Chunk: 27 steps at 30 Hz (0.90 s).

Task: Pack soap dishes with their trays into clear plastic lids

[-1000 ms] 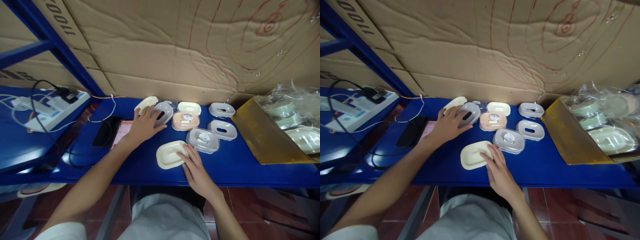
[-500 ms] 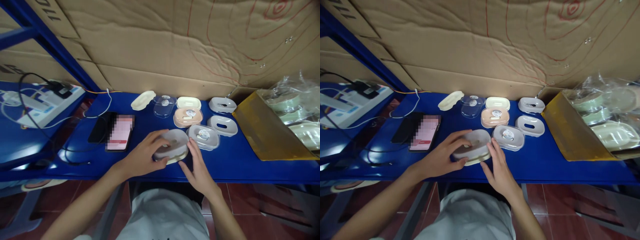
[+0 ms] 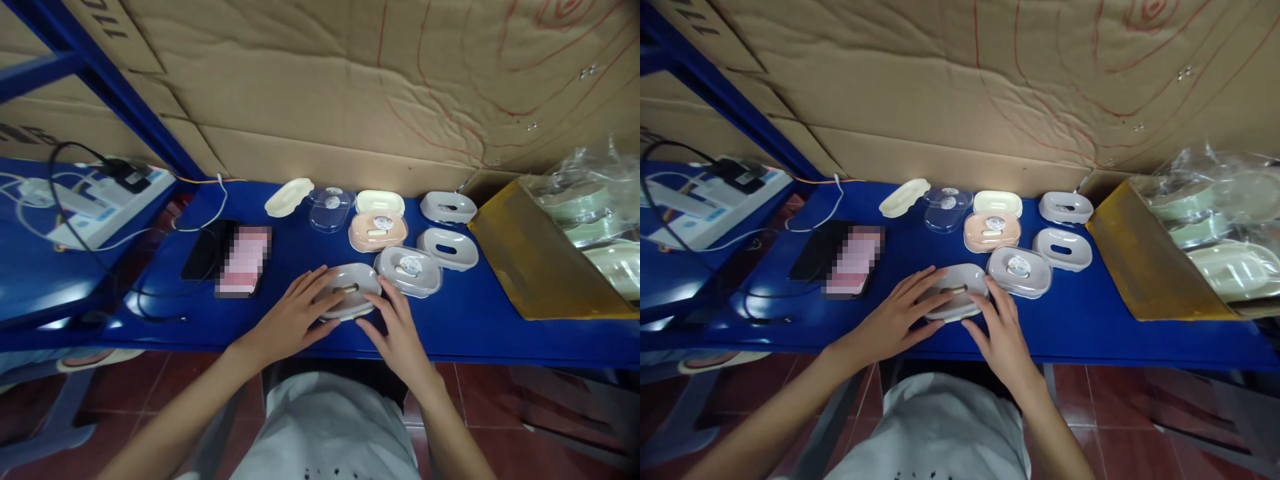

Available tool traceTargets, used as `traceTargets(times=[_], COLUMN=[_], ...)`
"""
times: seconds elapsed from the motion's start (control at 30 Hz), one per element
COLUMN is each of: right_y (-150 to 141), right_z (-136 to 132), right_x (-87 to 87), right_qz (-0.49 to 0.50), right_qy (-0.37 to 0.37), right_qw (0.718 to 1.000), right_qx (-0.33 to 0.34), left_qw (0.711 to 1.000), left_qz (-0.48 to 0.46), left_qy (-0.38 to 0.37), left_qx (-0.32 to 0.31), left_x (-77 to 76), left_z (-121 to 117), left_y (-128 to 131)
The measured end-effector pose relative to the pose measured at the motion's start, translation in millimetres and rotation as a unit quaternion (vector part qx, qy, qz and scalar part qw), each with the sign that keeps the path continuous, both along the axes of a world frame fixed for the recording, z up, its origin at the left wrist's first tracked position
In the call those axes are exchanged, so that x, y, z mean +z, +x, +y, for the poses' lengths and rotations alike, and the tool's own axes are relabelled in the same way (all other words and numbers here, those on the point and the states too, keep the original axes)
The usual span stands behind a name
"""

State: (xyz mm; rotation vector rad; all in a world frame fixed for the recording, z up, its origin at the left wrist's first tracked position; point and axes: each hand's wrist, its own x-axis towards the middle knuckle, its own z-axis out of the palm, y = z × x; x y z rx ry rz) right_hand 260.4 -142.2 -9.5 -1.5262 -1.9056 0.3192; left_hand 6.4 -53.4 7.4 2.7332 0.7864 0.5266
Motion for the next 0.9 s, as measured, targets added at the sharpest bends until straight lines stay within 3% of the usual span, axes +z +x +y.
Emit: traceTargets(times=[0.17,0.3,0.37,0.47,0.6,0.8,0.9], right_y=[1.8,3.0,2.6,0.7,-1.6,-2.2,-1.6], right_z=[2.4,2.9,2.7,1.0,-3.1,-3.5,-2.3], right_x=[-1.3,-0.8,0.6,2.9,3.8,3.5,4.2], right_qz=[-0.05,-0.072,-0.08,-0.09,-0.085,-0.08,-0.082], right_qy=[0.023,0.015,-0.001,-0.013,-0.008,-0.012,-0.017], right_qw=[0.998,0.997,0.996,0.995,0.996,0.996,0.996], right_qx=[0.02,0.031,0.039,0.048,0.029,0.023,0.031], left_qw=[0.999,0.999,0.997,0.983,0.96,0.986,0.991], left_qz=[0.015,-0.007,-0.034,-0.028,0.054,0.087,0.086], left_qy=[0.039,0.051,0.059,0.059,0.059,0.061,0.042], left_qx=[0.011,0.005,0.046,0.169,0.268,0.132,0.093], left_x=[-10.3,4.8,20.9,44.2,56.0,51.5,50.7], left_z=[-10.9,-4.3,14.8,64.0,131.0,180.5,201.0], left_y=[-1.9,-7.5,-11.9,-18.7,-18.3,26.1,54.0])
